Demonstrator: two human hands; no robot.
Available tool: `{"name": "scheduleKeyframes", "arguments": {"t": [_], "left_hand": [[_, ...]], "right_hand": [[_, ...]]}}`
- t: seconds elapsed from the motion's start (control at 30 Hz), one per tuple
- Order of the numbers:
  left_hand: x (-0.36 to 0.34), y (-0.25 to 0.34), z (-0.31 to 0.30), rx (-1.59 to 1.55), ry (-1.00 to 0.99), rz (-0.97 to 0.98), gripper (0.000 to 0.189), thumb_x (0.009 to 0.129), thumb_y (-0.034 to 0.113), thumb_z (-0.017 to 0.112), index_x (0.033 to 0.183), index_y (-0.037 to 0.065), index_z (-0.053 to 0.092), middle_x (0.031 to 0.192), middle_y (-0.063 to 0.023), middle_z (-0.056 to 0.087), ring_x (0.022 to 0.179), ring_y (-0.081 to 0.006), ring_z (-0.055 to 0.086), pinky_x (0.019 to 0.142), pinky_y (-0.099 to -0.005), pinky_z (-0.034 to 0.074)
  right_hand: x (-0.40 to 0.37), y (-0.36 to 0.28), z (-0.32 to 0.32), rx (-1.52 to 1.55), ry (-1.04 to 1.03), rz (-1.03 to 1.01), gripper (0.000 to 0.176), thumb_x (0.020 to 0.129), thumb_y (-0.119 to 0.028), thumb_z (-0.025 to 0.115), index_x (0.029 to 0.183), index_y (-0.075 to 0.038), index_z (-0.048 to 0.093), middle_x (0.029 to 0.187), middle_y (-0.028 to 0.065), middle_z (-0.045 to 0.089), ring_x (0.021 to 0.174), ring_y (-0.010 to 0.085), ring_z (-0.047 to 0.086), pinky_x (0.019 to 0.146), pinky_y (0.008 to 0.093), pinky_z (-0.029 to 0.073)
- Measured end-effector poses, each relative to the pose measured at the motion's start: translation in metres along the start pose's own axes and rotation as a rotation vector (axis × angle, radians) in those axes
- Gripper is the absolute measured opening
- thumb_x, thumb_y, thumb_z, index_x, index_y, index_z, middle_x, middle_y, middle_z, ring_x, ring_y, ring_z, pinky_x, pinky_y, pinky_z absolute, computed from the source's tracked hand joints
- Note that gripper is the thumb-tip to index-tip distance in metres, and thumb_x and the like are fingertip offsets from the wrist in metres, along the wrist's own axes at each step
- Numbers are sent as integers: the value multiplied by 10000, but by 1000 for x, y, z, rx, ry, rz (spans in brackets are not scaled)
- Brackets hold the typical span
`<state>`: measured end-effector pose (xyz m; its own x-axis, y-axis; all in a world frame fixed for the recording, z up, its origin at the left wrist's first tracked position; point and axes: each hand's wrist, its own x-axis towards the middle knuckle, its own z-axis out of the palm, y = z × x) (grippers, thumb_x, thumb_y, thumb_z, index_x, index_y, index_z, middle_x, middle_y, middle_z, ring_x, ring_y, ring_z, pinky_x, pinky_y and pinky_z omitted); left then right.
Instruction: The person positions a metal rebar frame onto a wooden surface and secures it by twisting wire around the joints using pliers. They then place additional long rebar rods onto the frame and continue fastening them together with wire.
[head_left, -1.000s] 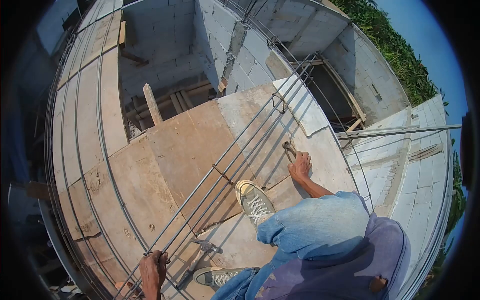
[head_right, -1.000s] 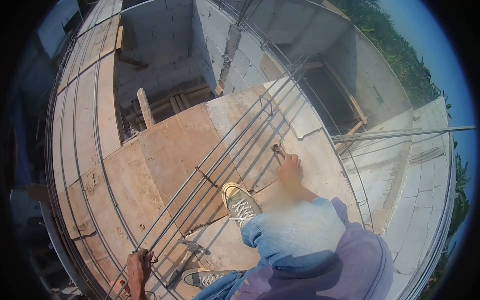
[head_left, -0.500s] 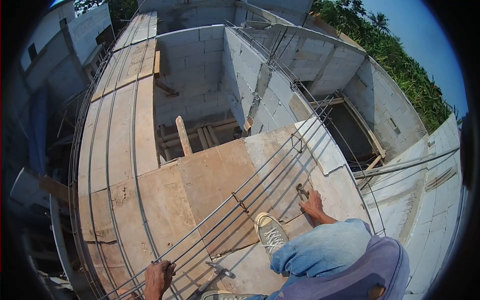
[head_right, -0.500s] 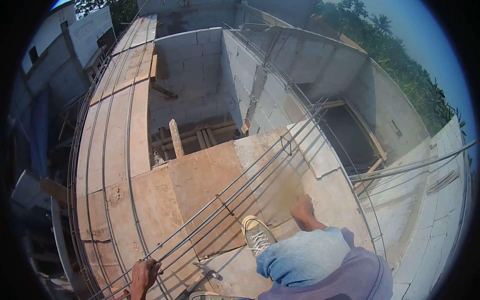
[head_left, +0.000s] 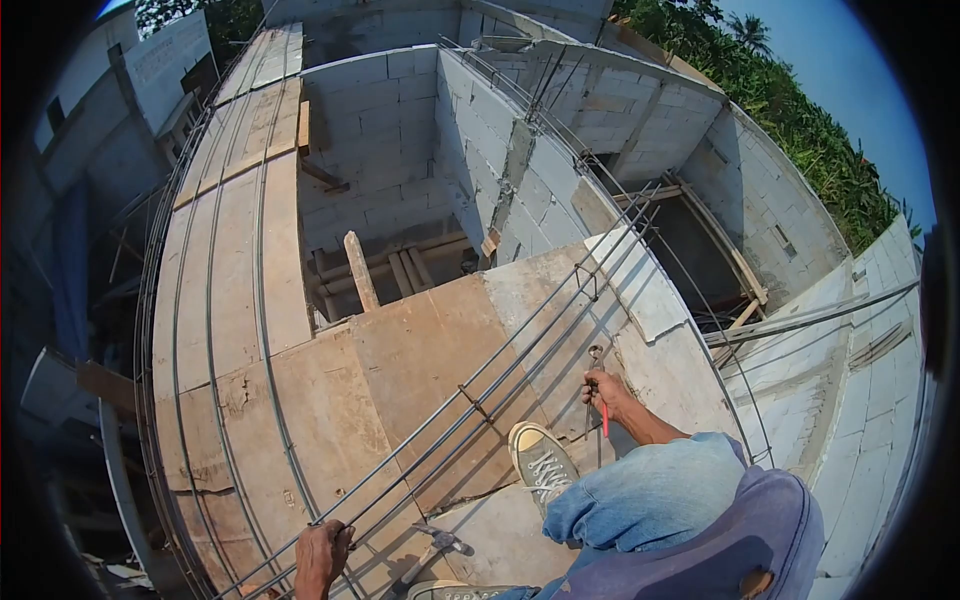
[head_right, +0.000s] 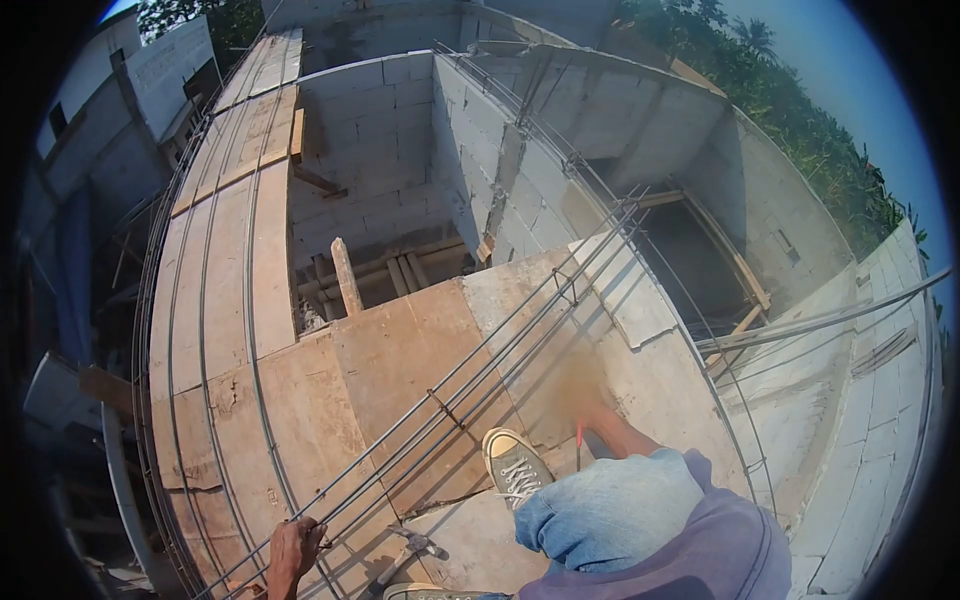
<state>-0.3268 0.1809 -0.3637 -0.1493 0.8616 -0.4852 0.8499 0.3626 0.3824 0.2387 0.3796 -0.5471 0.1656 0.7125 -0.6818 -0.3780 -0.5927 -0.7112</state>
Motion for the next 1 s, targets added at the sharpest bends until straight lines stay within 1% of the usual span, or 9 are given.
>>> {"name": "scheduleKeyframes", "arguments": {"t": [0.1, 0.2, 0.3, 0.5, 0.57, 0.7, 0.77, 0.8, 1.0], "left_hand": [[0, -3, 2, 3, -4, 15, 204, 851, 186, 670, 800, -10, 692, 676, -207, 645, 659, -364, 661, 612, -426, 482], [-1, 5, -6, -32, 30, 94, 192, 839, 164, 678, 795, -22, 685, 620, -225, 604, 593, -376, 630, 560, -417, 458], [-6, 26, -17, -40, 19, 6, 185, 838, 137, 678, 804, -44, 682, 604, -226, 595, 571, -365, 626, 550, -411, 449], [-3, 7, -8, 5, 34, -1, 202, 847, 149, 666, 770, -37, 652, 642, -227, 608, 630, -394, 626, 596, -428, 464], [-8, 17, -17, 6, 13, -60, 197, 845, 144, 669, 767, -35, 644, 632, -224, 597, 619, -398, 614, 586, -427, 451], [-14, 9, -17, -9, 66, -34, 202, 843, 140, 668, 755, -39, 633, 627, -219, 593, 602, -387, 605, 575, -423, 439], [-21, 3, -22, -60, 125, 40, 206, 831, 134, 678, 738, -42, 627, 623, -213, 595, 604, -381, 612, 580, -428, 441], [-22, 0, -28, -28, 97, 2, 166, 806, 127, 685, 817, -38, 687, 619, -219, 598, 587, -360, 624, 566, -415, 442], [-40, 1, -56, -42, 120, -97, 166, 808, 135, 692, 818, -31, 696, 646, -202, 633, 617, -353, 640, 587, -414, 456]], "right_hand": [[-4, -8, 23, 55, 78, -53, 156, 862, -135, 666, 882, -21, 561, 757, 78, 566, 617, 176, 543, 513, 311, 487], [-27, -42, 64, 102, 83, -236, 152, 877, -137, 656, 909, -10, 578, 800, 101, 614, 670, 194, 629, 553, 318, 544], [-4, -78, 90, 184, 64, -319, 155, 907, -122, 616, 962, 21, 595, 890, 135, 672, 744, 217, 684, 605, 317, 589], [10, -121, 130, 131, -6, -298, 210, 951, -132, 545, 1028, 56, 597, 949, 153, 685, 751, 209, 686, 619, 291, 593], [12, -121, 132, 348, -66, -325, 173, 921, -122, 584, 986, 39, 595, 866, 162, 684, 721, 240, 681, 572, 327, 595], [7, -120, 131, 260, -33, -316, 178, 916, -117, 591, 978, 45, 628, 831, 162, 679, 659, 208, 651, 563, 299, 584], [-13, -122, 138, 250, -79, -331, 172, 913, -118, 597, 974, 41, 622, 833, 160, 678, 662, 203, 648, 564, 289, 576], [-19, -123, 139, 280, -84, -345, 167, 913, -116, 598, 972, 39, 620, 840, 160, 677, 669, 206, 650, 579, 290, 575], [-51, -126, 137, 314, -193, -351, 150, 927, -113, 590, 976, 27, 616, 882, 146, 674, 754, 208, 660, 655, 286, 568]]}}
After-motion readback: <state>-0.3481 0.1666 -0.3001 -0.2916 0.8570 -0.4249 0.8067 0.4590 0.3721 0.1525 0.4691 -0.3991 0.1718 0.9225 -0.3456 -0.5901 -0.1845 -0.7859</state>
